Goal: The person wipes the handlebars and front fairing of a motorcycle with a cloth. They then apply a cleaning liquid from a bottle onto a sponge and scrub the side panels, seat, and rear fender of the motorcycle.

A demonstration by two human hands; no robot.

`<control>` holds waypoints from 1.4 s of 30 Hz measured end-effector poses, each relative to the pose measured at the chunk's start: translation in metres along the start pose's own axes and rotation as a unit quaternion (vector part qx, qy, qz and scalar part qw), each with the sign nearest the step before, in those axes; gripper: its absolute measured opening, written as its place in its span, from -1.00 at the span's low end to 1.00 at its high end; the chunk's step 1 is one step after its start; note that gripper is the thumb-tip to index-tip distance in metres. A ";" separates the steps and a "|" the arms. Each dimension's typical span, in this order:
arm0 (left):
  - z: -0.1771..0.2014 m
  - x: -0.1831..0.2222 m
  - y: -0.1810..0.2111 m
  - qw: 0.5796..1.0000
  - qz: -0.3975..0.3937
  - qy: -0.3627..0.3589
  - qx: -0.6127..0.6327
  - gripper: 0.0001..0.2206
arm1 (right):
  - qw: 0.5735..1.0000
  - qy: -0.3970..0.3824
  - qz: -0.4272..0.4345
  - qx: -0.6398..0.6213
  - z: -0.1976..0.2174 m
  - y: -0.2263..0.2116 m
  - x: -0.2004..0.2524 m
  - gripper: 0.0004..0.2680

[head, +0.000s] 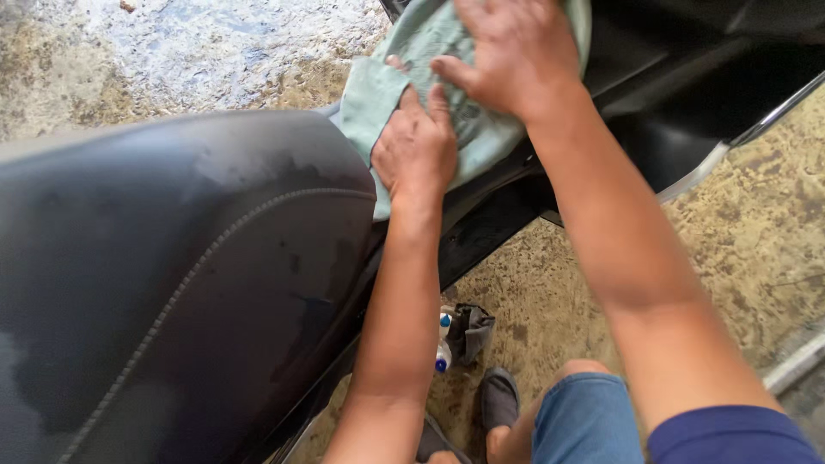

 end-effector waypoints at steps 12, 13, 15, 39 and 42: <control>-0.034 0.149 -0.075 0.967 -0.216 0.130 -0.040 -0.55 | 0.923 0.229 -0.216 -0.219 -0.180 -0.048 0.157 -0.30; -0.018 0.179 -0.089 0.962 -0.202 0.159 -0.096 -0.61 | 0.915 0.135 -0.245 -0.292 -0.197 -0.069 0.174 -0.30; 0.013 0.232 -0.119 0.975 -0.121 0.138 -0.122 -0.65 | 0.966 0.075 -0.144 -0.199 -0.198 -0.131 0.208 -0.41; 0.210 0.386 -0.220 0.849 -0.038 0.393 -0.351 -0.72 | 0.911 0.200 0.262 -0.249 -0.071 -0.407 0.330 -0.84; 0.179 0.354 -0.170 0.887 -0.071 0.420 -0.177 -0.82 | 0.906 0.081 0.324 -0.258 -0.129 -0.373 0.313 -0.77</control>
Point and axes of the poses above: each hand's wrist, its own x-axis away from the middle knuckle, its own z-axis out of the back of the hand, y = z × x, the point moved 5 cm from there along -x, towards the middle knuckle, and after that the axes turned 12 degrees about -z, right-handed, at the moved point
